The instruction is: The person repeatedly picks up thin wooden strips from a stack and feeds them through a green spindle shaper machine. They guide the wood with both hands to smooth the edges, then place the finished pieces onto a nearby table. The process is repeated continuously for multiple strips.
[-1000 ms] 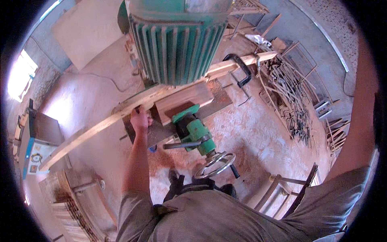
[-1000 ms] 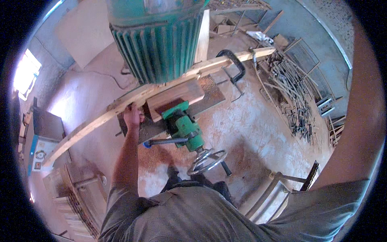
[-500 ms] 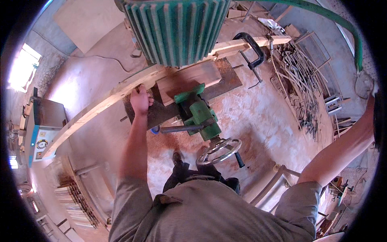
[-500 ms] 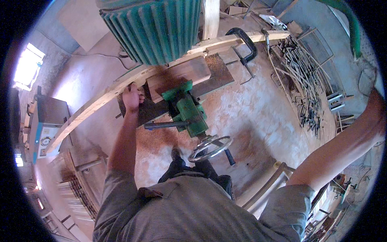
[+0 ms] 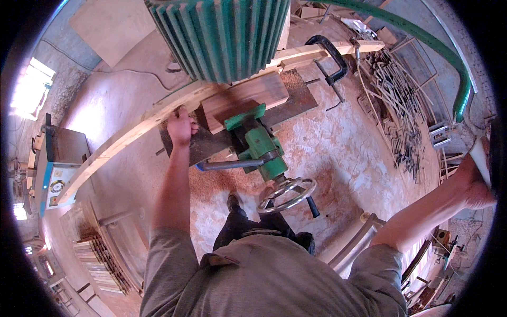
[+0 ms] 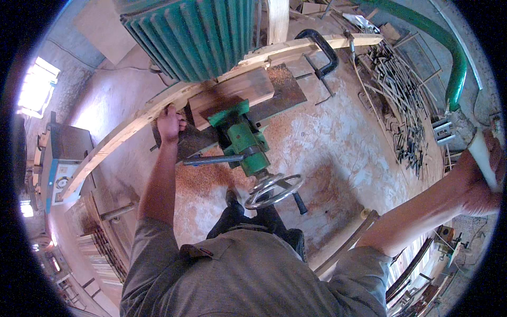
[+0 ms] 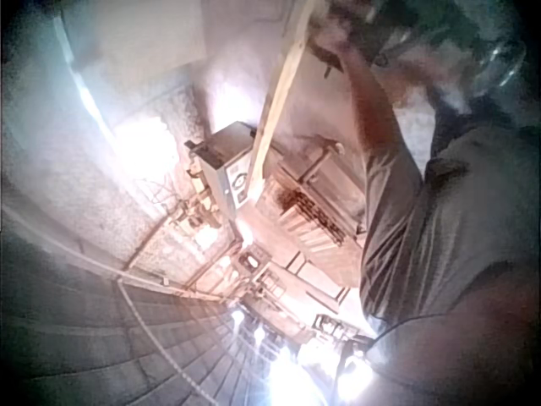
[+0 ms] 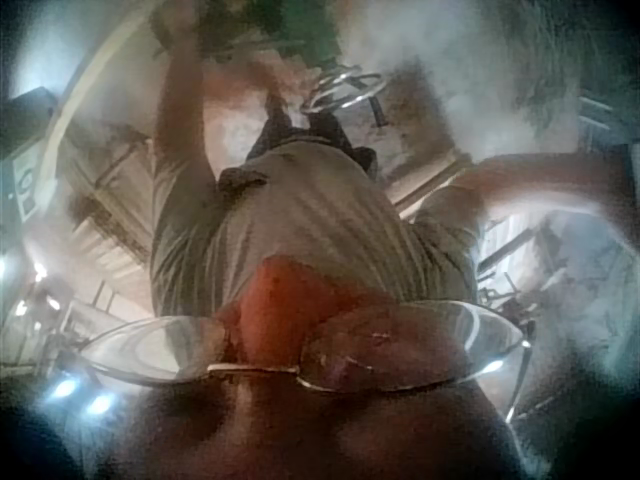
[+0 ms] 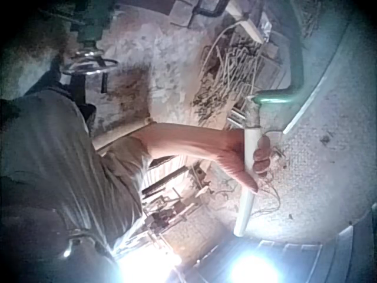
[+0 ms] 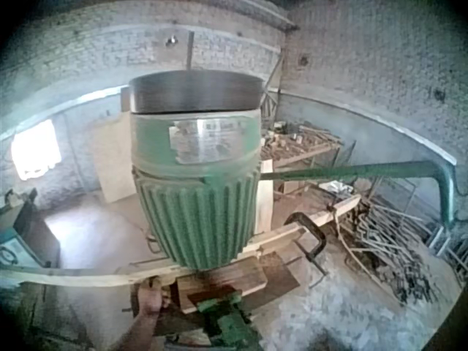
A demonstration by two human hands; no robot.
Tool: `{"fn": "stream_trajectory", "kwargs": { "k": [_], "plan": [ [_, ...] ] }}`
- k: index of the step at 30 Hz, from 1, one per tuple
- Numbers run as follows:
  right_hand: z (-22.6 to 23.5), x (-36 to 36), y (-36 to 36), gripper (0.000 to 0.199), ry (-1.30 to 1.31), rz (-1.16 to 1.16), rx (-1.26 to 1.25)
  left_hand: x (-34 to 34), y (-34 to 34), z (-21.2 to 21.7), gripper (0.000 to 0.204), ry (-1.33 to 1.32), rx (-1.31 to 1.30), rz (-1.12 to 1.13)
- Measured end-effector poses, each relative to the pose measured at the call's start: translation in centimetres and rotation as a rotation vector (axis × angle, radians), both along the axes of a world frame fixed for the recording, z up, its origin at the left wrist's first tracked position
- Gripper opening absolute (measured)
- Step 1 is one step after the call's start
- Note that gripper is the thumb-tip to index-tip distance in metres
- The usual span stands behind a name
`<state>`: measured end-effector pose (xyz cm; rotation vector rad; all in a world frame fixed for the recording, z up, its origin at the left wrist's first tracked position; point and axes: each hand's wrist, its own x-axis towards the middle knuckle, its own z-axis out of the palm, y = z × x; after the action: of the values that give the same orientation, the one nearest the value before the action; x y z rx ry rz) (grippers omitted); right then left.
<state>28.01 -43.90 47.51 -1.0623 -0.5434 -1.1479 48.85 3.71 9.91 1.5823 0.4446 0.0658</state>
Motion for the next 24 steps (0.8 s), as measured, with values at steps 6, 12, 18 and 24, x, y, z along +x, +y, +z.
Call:
{"fn": "stream_trajectory", "kwargs": {
  "k": [6,12,18,24],
  "plan": [
    [-2.2,-1.2,-0.7,0.038,0.048,0.057,-0.055,0.2,-0.2,-0.2,0.025,-0.011,0.038,0.023],
    [-5.4,-4.0,-2.3,0.035,0.007,0.101,0.095,0.1,-0.2,0.1,0.027,-0.030,-0.019,-0.002],
    [-9.2,-5.0,-0.8,0.038,0.007,-0.048,0.282,-0.1,-0.3,0.5,0.025,-0.040,-0.003,0.007],
    [-13.2,-6.9,-0.2,0.041,0.113,-0.004,0.179,0.1,-0.3,0.1,0.023,-0.017,-0.028,-0.007]
  ]
}}
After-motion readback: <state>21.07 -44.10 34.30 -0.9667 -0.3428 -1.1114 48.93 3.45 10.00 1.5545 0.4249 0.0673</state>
